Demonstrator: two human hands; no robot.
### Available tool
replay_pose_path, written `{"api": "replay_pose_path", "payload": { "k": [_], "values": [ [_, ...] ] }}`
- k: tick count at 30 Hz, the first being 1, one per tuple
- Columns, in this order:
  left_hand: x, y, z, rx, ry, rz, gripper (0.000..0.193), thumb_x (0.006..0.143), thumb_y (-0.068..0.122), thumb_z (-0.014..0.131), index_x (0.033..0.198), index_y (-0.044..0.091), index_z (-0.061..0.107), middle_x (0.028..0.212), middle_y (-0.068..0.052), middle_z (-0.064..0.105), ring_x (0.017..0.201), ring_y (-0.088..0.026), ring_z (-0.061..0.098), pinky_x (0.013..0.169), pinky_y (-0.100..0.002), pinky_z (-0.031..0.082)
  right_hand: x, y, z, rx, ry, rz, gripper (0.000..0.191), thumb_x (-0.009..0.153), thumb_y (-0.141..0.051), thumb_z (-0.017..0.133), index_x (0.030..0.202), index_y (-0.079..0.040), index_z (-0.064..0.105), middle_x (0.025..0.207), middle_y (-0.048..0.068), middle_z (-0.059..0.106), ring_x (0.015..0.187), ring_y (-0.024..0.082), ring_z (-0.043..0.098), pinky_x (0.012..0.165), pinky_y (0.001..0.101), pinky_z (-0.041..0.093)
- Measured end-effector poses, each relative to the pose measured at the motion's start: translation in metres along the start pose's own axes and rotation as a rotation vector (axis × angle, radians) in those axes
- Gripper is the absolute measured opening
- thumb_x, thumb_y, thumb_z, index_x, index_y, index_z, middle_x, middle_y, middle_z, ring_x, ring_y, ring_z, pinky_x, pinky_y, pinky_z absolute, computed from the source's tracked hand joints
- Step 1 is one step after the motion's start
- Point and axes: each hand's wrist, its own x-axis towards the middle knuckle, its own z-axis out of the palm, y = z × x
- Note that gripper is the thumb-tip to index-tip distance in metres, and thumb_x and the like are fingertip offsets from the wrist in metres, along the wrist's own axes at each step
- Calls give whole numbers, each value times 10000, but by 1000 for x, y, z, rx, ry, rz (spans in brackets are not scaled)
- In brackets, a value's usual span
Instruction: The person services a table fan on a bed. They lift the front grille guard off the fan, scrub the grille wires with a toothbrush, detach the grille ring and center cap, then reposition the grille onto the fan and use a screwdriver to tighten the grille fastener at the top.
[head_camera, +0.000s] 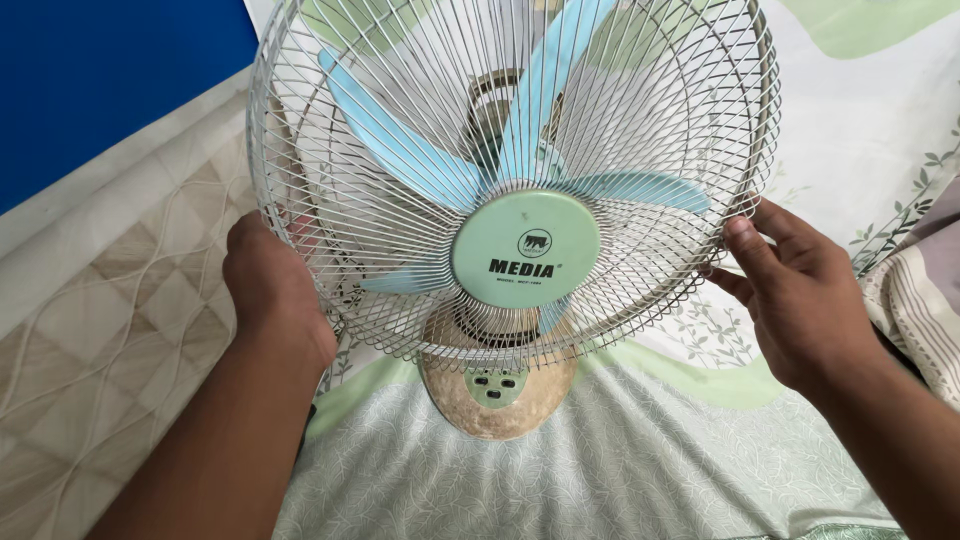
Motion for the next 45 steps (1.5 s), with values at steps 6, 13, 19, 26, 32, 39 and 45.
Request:
{"api": "replay_pose_path", "payload": {
  "k": [6,13,19,26,32,39,45],
  "values": [
    [-5,10,5,-29,-11,-1,441,934,355,366,1160,145,681,1170,-5,708,1091,-181,661,1026,-439,510,4,-2,-1,8,-3,-27,441,1043,-206,475,1408,37,519,1270,144,650,1189,228,631,1067,456,522],
    [-2,8,6,-5,35,-16,444,923,361,354,1174,163,662,1206,19,686,1121,-160,632,1042,-435,463,7,0,2,-11,-24,-69,491,1043,-220,481,1437,73,490,1297,169,640,1208,243,629,1076,449,522],
    [8,-4,0,-8,21,37,437,932,347,360,1167,145,669,1208,2,695,1121,-159,637,1056,-397,468,5,5,1,-37,17,-49,579,1038,-217,500,1499,113,380,1355,226,595,1247,273,623,1068,446,538],
    [5,-6,-2,-29,9,36,395,939,353,375,1113,141,659,1148,-13,671,1069,-176,621,1035,-424,500,6,10,-4,-3,28,-46,587,1029,-196,534,1496,101,336,1368,209,577,1294,269,602,1127,461,477],
    [-1,1,5,31,55,-39,434,925,399,358,1144,173,656,1189,11,679,1106,-162,623,1037,-443,464,7,8,-2,58,-26,-24,505,1019,-183,517,1460,59,478,1304,167,627,1240,258,618,1109,483,498],
    [-3,3,6,32,21,-46,438,922,384,340,1149,167,645,1216,4,671,1121,-160,620,1050,-445,465,5,4,-1,26,-26,-31,503,1028,-190,507,1470,48,480,1309,157,640,1227,242,621,1094,471,501],
    [4,-2,5,25,25,-25,386,928,386,345,1089,170,622,1204,0,660,1117,-147,602,1078,-443,431,4,6,0,16,27,-12,510,1032,-202,507,1471,53,461,1286,154,644,1213,245,629,1094,470,516]
  ]
}}
